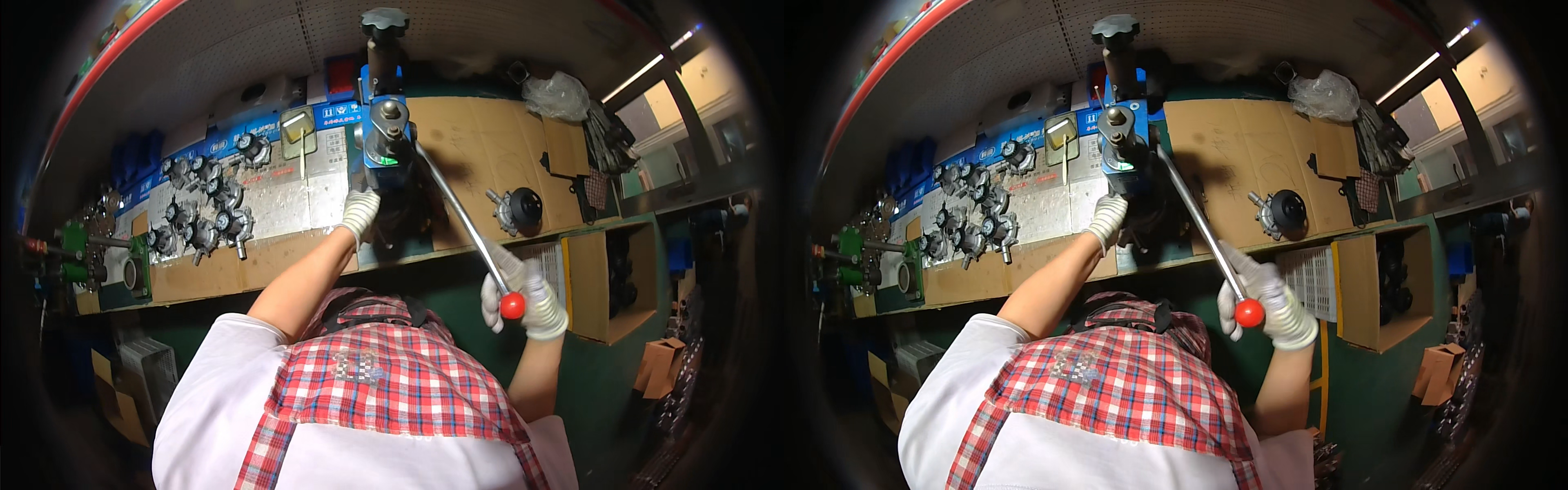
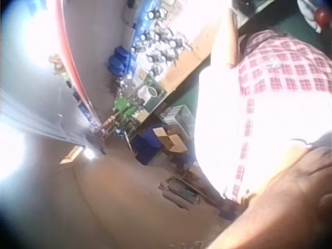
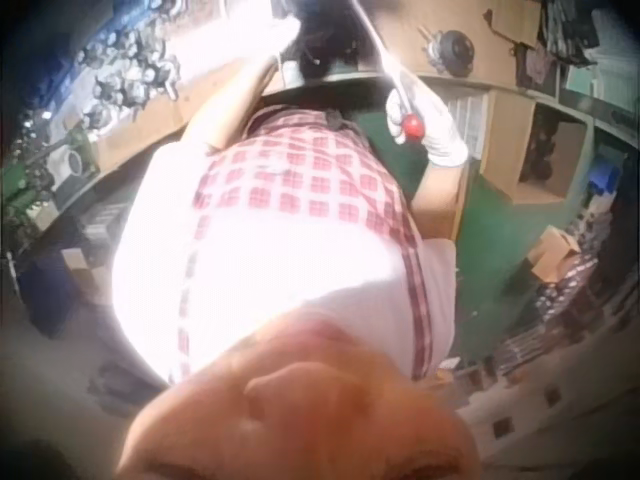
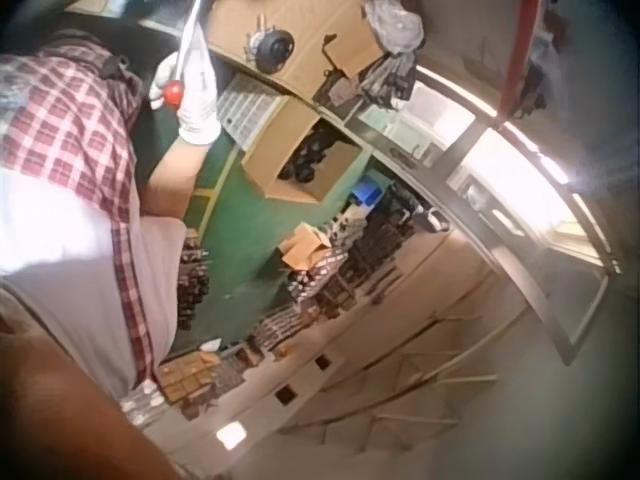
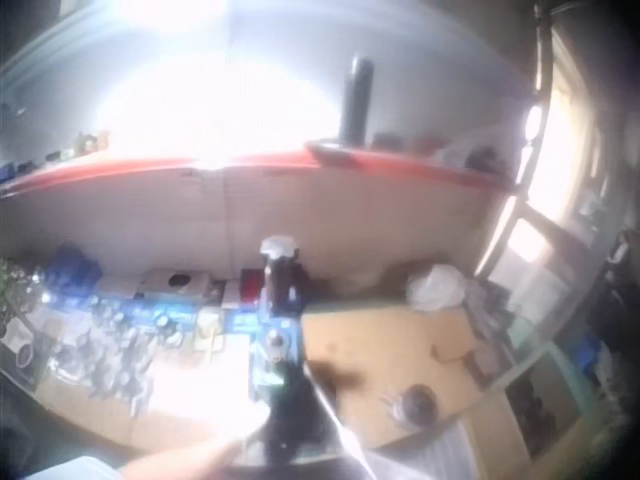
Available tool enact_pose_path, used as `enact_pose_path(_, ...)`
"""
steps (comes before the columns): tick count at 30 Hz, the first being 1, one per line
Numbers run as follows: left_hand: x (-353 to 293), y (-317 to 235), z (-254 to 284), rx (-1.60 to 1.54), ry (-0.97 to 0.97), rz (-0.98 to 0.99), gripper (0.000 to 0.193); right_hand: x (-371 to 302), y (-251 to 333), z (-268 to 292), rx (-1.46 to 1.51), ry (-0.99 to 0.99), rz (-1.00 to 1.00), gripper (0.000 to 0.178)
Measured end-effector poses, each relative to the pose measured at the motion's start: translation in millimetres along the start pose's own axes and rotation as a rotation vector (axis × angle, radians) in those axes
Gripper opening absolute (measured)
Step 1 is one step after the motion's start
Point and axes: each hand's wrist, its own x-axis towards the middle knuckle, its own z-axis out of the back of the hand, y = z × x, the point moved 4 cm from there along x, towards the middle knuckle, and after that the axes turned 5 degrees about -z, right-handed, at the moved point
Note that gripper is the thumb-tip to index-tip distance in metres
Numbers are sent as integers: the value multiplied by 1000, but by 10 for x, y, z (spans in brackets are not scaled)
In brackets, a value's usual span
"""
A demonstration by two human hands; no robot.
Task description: The person repeatedly picks up metal housings and black rubber boots, places them into a blue press, and uses a lever to press the boots onto the housings. They then remove the assembled units and place them on a nearby table.
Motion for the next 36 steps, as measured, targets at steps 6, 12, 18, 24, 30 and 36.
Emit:
enact_pose_path(6,-133,104,635,348,74,-99,50,369,-665,2273,199,-980,-6,89)
enact_pose_path(12,-912,400,1473,613,-4,-146,55,1067,-740,3070,755,-1016,-194,69)
enact_pose_path(18,-1228,790,2049,606,-47,-102,55,1225,-1614,3967,436,-979,196,59)
enact_pose_path(24,-939,1378,2609,757,33,81,51,-280,-2699,2422,375,-1445,349,76)
enact_pose_path(30,-750,2128,2043,841,351,133,49,-1998,-4990,325,118,-1896,-451,55)
enact_pose_path(36,-1207,2775,1310,980,605,152,47,-3453,-7091,-2888,1138,-2073,-963,58)
